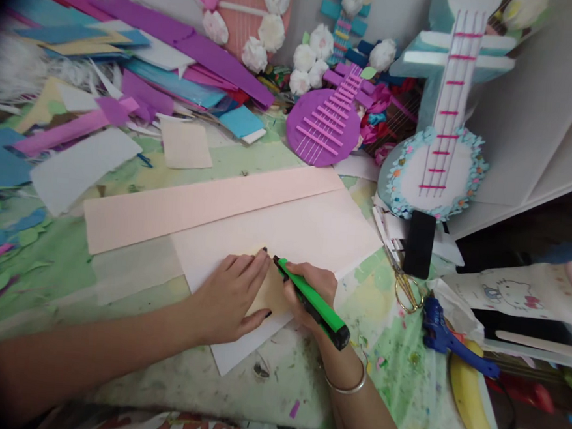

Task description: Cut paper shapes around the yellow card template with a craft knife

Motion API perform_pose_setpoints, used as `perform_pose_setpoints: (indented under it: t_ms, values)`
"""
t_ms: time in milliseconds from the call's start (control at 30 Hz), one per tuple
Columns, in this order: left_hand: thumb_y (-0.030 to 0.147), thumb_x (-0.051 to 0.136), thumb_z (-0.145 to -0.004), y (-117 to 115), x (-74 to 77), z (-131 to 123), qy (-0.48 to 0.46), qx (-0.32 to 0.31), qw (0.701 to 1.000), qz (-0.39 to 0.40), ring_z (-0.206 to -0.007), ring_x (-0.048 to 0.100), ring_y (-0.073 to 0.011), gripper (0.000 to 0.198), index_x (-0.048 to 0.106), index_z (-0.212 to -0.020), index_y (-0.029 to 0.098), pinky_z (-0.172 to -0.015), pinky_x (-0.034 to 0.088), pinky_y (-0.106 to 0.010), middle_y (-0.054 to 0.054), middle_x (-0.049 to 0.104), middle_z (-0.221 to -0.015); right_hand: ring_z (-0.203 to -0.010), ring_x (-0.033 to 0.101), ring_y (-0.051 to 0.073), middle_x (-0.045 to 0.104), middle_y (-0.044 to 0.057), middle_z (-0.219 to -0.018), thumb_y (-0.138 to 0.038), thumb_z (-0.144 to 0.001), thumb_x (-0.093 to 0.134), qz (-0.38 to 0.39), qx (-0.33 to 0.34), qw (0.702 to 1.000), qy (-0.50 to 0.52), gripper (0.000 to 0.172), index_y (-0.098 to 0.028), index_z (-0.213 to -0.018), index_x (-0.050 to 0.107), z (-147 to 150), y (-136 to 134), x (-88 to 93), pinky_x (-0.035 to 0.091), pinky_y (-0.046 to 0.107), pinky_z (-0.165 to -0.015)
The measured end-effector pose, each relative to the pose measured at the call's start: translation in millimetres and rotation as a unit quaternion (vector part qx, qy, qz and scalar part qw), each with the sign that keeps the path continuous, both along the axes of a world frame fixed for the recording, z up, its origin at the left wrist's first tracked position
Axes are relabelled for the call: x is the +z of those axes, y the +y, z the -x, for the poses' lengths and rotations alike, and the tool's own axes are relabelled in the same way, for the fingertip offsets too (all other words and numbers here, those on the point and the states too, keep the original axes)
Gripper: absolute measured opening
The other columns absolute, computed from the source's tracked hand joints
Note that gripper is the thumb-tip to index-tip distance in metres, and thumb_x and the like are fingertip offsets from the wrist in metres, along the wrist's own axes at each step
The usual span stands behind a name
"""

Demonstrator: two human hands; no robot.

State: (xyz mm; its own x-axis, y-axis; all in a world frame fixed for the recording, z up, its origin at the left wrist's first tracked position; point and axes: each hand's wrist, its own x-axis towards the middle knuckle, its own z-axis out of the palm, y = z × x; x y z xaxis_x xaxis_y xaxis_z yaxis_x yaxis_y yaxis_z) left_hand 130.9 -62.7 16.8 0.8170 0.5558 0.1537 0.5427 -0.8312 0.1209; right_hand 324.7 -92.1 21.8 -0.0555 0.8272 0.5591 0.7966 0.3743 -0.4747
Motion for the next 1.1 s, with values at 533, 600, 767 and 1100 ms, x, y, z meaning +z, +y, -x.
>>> perform_pose_setpoints:
  t_ms: [533, 600, 767, 1100]
  values:
    - [0.050, 0.041, -0.093, -0.7, -0.7, -1.3, -0.001, 0.004, 1.000, -0.012, -0.115, 0.047, -0.0369, 0.072, 0.045, -0.137, -0.008, -0.091, 0.035, -0.045, -0.030, 0.047, -0.139, -0.049, 0.066, 0.013, 0.072, -0.003, -0.066, -0.015, -0.075, 0.061, -0.007, 0.022, 1.000, 0.008, 0.014, -0.023, -0.086, 0.063, -1.3, -2.3, 0.3, 0.053, 0.021, -0.051]
    - [0.050, 0.041, -0.094, -0.9, 0.0, -1.4, 0.002, 0.003, 1.000, -0.016, -0.115, 0.048, -0.0372, 0.072, 0.044, -0.136, -0.008, -0.091, 0.035, -0.045, -0.031, 0.047, -0.138, -0.051, 0.067, 0.013, 0.073, -0.002, -0.068, -0.015, -0.075, 0.061, -0.007, 0.021, 1.000, 0.009, 0.014, -0.023, -0.087, 0.064, -1.7, -3.2, 1.0, 0.054, 0.022, -0.052]
    - [0.048, 0.043, -0.093, -1.3, 2.7, -0.9, -0.001, -0.005, 1.000, -0.016, -0.113, 0.051, -0.0381, 0.062, 0.054, -0.129, -0.001, -0.091, 0.035, -0.046, -0.033, 0.045, -0.139, -0.048, 0.066, 0.014, 0.074, -0.002, -0.068, -0.018, -0.077, 0.060, -0.002, 0.014, 1.000, 0.001, 0.010, -0.023, -0.086, 0.064, -0.7, -4.0, 5.0, 0.053, 0.022, -0.049]
    - [0.048, 0.045, -0.092, -0.5, 2.5, 0.2, -0.014, -0.011, 1.000, -0.012, -0.115, 0.051, -0.0383, 0.058, 0.055, -0.126, 0.001, -0.090, 0.037, -0.046, -0.034, 0.045, -0.138, -0.051, 0.066, 0.012, 0.073, -0.001, -0.069, -0.014, -0.076, 0.063, 0.008, 0.021, 0.999, 0.025, 0.015, -0.022, -0.088, 0.065, -4.6, -8.9, 1.0, 0.052, 0.021, -0.052]
